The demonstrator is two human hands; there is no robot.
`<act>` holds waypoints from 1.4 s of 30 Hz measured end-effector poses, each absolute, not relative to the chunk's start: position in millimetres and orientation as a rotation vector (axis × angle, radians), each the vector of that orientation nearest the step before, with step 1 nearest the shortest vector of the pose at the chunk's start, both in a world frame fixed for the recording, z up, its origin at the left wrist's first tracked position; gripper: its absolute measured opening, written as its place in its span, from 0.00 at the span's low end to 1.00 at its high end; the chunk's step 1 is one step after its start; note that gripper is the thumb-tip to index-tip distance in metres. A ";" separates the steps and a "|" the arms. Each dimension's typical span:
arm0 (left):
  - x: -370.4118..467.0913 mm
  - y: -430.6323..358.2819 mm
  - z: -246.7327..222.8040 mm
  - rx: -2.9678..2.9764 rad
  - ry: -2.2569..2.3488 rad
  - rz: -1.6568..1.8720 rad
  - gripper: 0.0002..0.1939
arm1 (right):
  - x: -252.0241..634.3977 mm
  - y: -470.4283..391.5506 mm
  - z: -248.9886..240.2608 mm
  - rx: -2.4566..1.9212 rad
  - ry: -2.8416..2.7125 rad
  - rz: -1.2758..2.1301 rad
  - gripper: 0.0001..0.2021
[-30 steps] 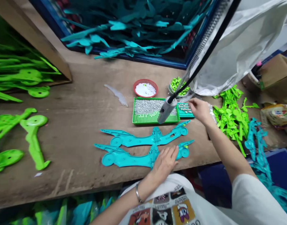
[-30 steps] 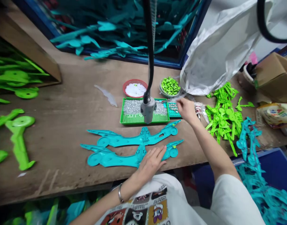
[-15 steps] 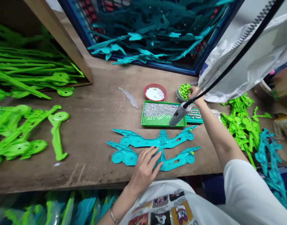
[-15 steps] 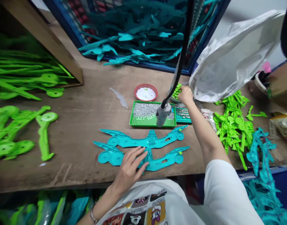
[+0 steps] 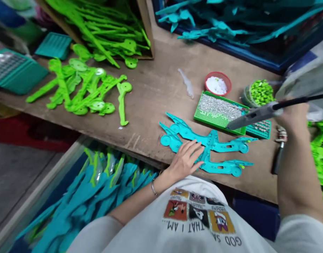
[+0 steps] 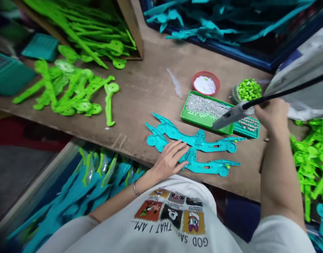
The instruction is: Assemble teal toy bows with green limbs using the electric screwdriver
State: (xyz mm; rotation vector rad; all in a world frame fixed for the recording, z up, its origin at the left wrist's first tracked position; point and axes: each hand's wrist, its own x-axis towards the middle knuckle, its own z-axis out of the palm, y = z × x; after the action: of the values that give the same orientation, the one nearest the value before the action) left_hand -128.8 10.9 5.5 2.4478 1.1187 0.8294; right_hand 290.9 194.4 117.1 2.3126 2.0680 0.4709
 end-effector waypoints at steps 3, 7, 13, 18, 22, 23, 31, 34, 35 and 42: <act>-124.6 13.4 10.2 2.501 1.162 0.598 0.40 | 269.9 118.5 117.4 2.257 2.016 -0.166 0.07; -114.9 15.8 12.4 2.500 1.217 0.468 0.47 | 173.0 56.7 121.1 1.667 2.630 -0.938 0.15; -106.2 18.4 2.9 2.465 1.315 0.475 0.46 | 25.4 106.8 85.3 1.861 3.079 -0.932 0.07; -106.1 20.1 0.7 2.446 1.311 0.506 0.38 | -14.3 143.4 47.7 1.767 3.140 -0.957 0.07; -107.4 19.2 -0.1 2.440 1.297 0.547 0.37 | -20.0 145.0 41.9 1.799 3.037 -0.908 0.06; -107.7 19.1 -0.3 2.438 1.294 0.554 0.37 | -20.5 144.5 42.2 1.801 3.012 -0.897 0.05; -108.6 18.2 -0.5 2.446 1.284 0.549 0.34 | -30.1 145.1 38.2 1.686 2.955 -0.681 0.05; -107.6 16.7 -1.3 2.443 1.303 0.554 0.34 | -35.1 147.2 31.5 1.695 2.924 -0.608 0.05; -107.2 16.1 -1.6 2.442 1.308 0.557 0.34 | -36.0 147.7 29.4 1.698 2.912 -0.602 0.06; -106.3 16.4 -5.3 2.438 1.351 0.553 0.38 | -8.6 121.1 47.5 1.556 3.070 -0.960 0.16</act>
State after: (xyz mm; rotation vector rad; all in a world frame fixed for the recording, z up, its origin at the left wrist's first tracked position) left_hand -106.3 16.4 -5.3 2.4384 1.3508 0.5530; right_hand -8.6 121.1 47.5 1.5563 3.0698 -0.9598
